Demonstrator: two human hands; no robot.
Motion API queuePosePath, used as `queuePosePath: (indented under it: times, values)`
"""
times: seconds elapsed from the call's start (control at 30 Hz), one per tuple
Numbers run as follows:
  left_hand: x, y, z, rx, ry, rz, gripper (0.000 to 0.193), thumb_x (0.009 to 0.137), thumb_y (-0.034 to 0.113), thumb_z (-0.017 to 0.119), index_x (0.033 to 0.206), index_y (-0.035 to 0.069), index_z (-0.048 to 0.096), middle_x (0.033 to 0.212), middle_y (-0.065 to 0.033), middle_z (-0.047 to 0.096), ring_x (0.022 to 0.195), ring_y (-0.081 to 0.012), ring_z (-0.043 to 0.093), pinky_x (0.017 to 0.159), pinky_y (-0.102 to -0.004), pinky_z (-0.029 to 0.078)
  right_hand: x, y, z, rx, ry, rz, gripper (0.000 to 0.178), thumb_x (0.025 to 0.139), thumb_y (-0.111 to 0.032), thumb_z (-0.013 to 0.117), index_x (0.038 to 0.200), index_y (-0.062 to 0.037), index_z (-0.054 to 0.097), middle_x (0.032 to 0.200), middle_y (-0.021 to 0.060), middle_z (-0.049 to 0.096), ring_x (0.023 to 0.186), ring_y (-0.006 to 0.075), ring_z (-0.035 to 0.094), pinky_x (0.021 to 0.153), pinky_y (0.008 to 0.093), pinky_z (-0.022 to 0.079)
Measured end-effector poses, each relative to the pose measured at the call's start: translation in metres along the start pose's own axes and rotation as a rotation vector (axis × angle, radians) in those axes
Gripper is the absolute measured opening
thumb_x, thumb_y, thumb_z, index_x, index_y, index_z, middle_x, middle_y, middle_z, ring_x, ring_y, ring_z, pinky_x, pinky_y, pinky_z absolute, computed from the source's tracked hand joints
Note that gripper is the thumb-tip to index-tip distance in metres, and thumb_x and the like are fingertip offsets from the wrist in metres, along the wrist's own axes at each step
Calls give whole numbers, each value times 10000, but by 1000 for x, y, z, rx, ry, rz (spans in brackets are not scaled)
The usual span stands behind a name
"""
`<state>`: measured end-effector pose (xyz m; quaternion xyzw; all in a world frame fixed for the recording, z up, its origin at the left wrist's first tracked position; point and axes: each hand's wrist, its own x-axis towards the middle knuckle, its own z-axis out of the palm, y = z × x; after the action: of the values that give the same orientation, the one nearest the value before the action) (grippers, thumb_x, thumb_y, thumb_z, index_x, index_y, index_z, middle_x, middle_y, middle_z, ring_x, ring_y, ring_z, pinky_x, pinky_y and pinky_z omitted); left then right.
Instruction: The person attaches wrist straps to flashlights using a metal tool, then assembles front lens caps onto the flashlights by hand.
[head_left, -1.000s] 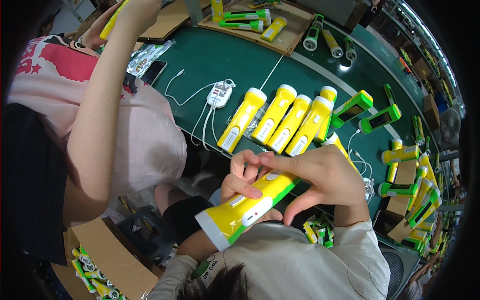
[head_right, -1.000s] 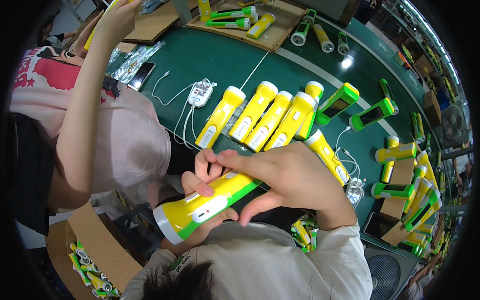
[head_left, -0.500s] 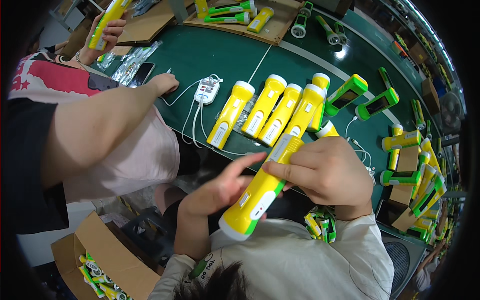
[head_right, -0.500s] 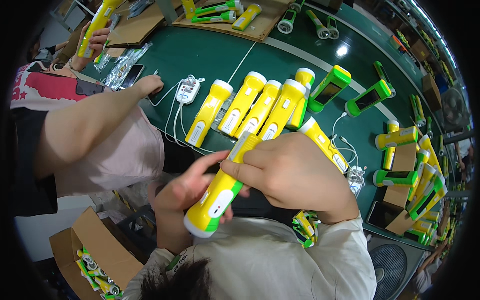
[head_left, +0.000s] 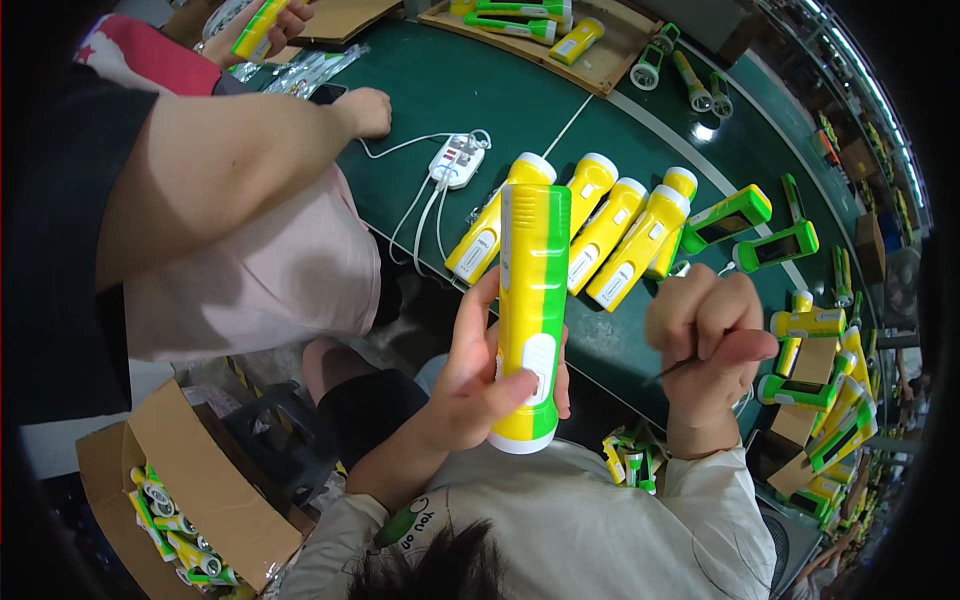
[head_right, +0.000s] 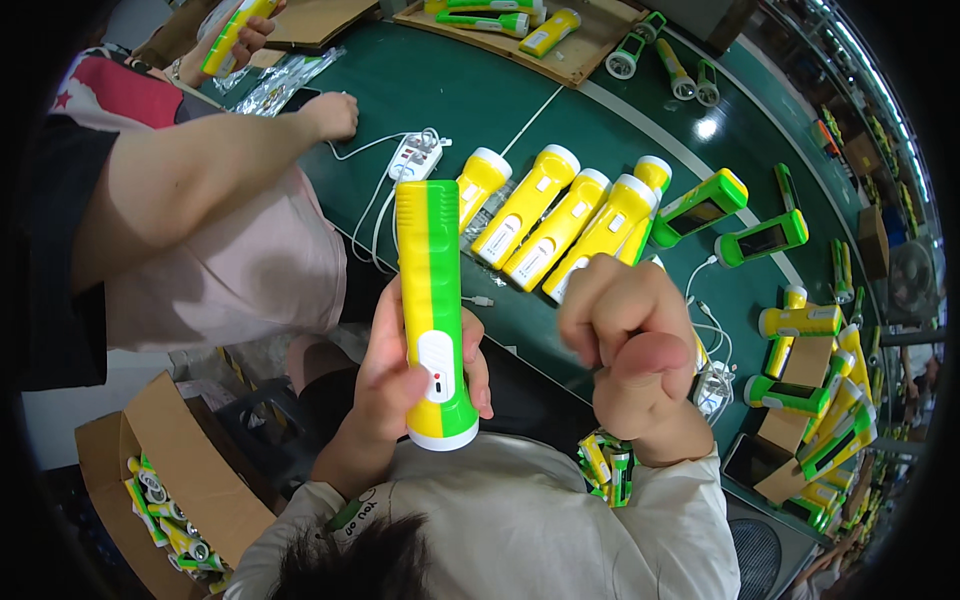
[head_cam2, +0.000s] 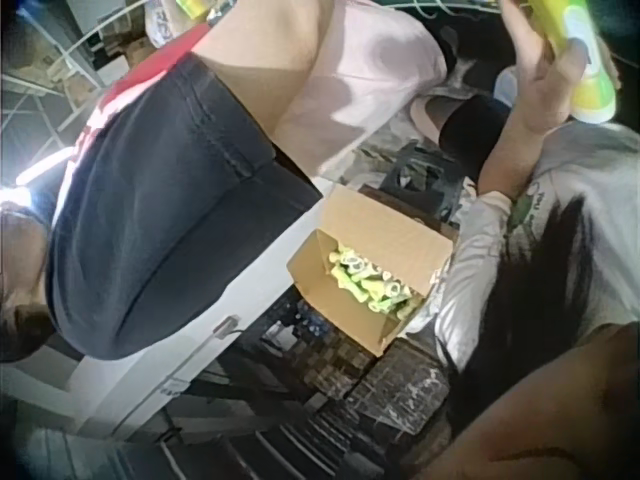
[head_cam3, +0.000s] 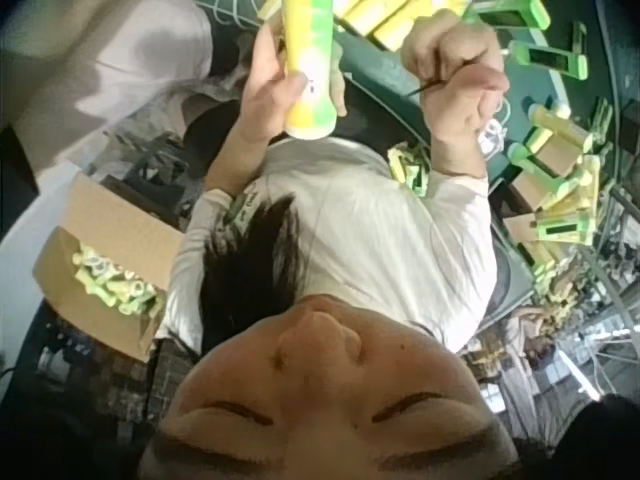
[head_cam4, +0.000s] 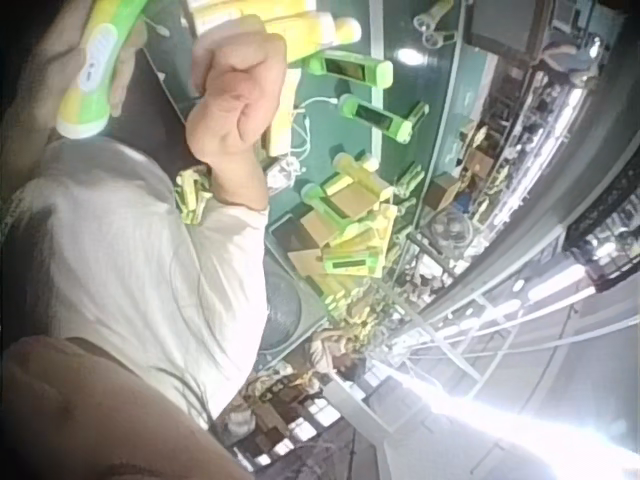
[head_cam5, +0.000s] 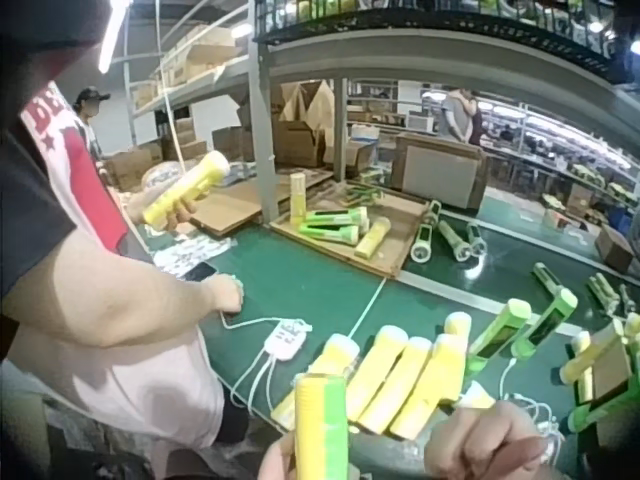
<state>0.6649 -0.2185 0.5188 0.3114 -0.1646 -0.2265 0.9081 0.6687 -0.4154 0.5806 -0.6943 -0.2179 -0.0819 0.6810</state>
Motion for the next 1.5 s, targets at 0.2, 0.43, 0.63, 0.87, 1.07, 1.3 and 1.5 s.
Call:
queuePosePath:
  times: [0.2, 0.43, 0.63, 0.87, 1.07, 1.3, 1.5]
  values:
    - [1, 2, 8, 78, 83, 56, 757, 898, 553, 446, 1390, 96, 96, 908, -164, 469, 611, -254, 623, 532, -382, 568, -1, 15, 34, 127, 133, 14, 470, 874, -601, 440, 838, -162, 276, 767, 26, 393, 517, 94, 342, 442, 233, 289]
    - [-4, 2, 6, 22, 83, 97, 759, 896, 528, 476, 1394, 106, 88, 903, -160, 464, 625, -247, 625, 551, -397, 578, -10, 8, 31, 380, 78, -133, 326, 899, -175, 600, 917, -154, 275, 842, 146, 475, 579, 163, 441, 501, 296, 398]
    - [-8, 5, 5, -121, -27, 95, 796, 918, 400, 520, 1424, 195, -60, 1038, -175, 463, 768, -249, 602, 683, -383, 536, -13, 14, 32, 335, -14, -240, 383, 855, -125, 652, 913, -135, 274, 845, 152, 500, 622, 201, 492, 535, 314, 439]
    - [-6, 2, 3, -147, -18, 116, 824, 904, 438, 529, 1427, 177, -51, 1031, -176, 463, 751, -247, 607, 682, -374, 542, -13, 24, 34, 395, -122, -190, 376, 860, -97, 638, 926, -120, 269, 874, 165, 490, 652, 194, 487, 555, 297, 453]
    - [-6, -2, 1, -210, -24, 186, 831, 882, 381, 584, 1422, 159, -7, 1028, -176, 463, 733, -238, 608, 686, -369, 554, -11, 22, 46, 286, -25, -110, 403, 850, -262, 656, 876, -174, 263, 785, 56, 444, 554, 154, 447, 455, 296, 463]
    - [-7, 0, 2, -106, -5, 207, 772, 889, 236, 569, 1411, 154, 6, 1047, -172, 456, 776, -242, 604, 690, -384, 551, -13, 26, 48, 301, 27, -117, 410, 846, -280, 658, 876, -171, 264, 787, 54, 442, 559, 153, 451, 445, 307, 479]
    - [-8, 0, 8, -156, 60, 162, 776, 894, 281, 560, 1409, 149, -6, 1038, -166, 458, 760, -236, 596, 675, -388, 553, -9, 36, 44, 494, -117, -228, 319, 898, -127, 588, 945, -105, 273, 929, 180, 451, 660, 192, 496, 583, 306, 490]
